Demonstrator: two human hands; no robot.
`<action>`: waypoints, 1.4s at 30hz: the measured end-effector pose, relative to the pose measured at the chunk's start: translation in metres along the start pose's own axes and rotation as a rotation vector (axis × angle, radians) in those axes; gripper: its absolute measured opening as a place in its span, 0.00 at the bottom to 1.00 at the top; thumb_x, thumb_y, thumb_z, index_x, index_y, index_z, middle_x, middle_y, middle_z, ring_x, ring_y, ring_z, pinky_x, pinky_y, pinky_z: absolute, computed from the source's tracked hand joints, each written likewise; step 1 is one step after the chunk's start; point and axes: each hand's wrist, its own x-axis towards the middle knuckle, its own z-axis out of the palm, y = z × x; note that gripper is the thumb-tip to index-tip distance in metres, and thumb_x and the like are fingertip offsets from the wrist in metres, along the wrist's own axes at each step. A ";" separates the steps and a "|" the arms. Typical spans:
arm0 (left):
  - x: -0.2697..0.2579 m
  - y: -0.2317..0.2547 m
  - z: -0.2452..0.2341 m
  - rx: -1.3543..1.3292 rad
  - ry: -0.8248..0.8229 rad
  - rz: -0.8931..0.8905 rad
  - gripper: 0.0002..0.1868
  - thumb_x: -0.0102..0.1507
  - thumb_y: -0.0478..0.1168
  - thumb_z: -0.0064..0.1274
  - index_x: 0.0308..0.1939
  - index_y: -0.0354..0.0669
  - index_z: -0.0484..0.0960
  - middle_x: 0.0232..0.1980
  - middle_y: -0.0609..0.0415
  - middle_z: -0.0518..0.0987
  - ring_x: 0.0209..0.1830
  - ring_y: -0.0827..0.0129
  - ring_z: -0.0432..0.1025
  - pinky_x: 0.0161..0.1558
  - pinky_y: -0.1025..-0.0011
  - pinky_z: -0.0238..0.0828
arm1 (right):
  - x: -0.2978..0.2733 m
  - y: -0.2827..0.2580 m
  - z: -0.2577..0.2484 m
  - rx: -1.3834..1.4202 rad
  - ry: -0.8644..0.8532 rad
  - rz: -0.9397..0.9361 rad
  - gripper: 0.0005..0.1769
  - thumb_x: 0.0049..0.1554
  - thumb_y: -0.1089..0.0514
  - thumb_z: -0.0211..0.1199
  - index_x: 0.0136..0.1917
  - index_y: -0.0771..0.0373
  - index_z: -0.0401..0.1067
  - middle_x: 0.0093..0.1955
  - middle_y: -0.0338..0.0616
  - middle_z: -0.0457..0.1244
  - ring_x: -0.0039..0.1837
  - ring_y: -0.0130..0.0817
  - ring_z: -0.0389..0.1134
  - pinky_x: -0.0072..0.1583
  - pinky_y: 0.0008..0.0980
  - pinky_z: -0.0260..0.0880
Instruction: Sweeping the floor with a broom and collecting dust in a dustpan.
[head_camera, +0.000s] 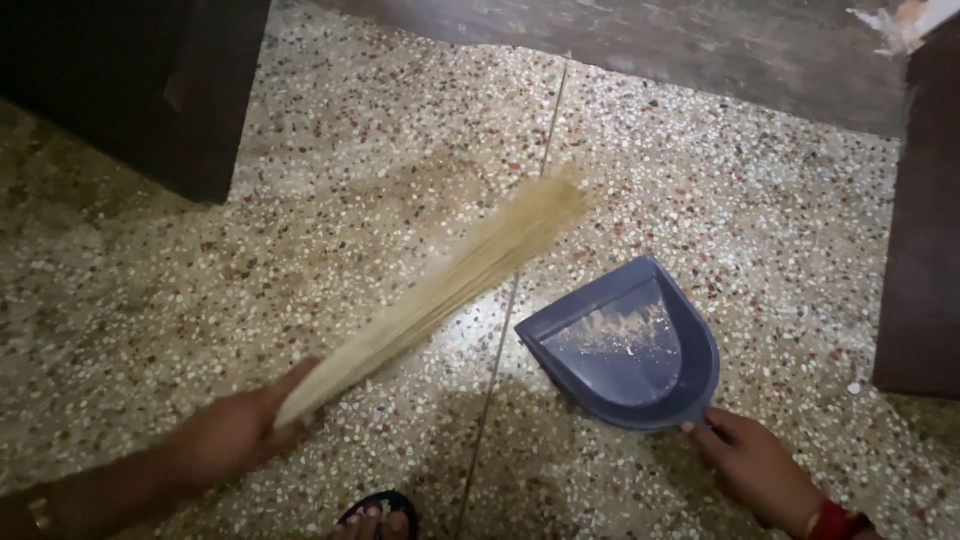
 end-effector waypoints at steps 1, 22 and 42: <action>0.003 -0.008 0.008 0.088 -0.010 0.084 0.45 0.66 0.55 0.47 0.81 0.71 0.37 0.45 0.45 0.87 0.34 0.60 0.83 0.42 0.61 0.85 | 0.008 0.008 0.002 0.006 -0.007 -0.069 0.17 0.60 0.44 0.62 0.45 0.61 0.77 0.27 0.42 0.61 0.29 0.33 0.60 0.35 0.37 0.63; -0.001 0.000 0.015 0.083 -0.037 0.104 0.44 0.68 0.48 0.46 0.82 0.72 0.37 0.51 0.49 0.85 0.36 0.64 0.81 0.43 0.64 0.85 | 0.005 0.003 0.004 0.064 -0.038 -0.031 0.20 0.63 0.46 0.61 0.41 0.65 0.72 0.26 0.39 0.57 0.27 0.31 0.55 0.32 0.36 0.56; 0.002 0.040 -0.025 0.031 0.182 0.142 0.43 0.68 0.58 0.40 0.83 0.64 0.37 0.38 0.45 0.87 0.27 0.61 0.80 0.33 0.63 0.78 | 0.021 0.023 0.009 0.125 -0.048 -0.075 0.15 0.61 0.49 0.60 0.42 0.64 0.70 0.26 0.39 0.57 0.26 0.30 0.55 0.31 0.34 0.57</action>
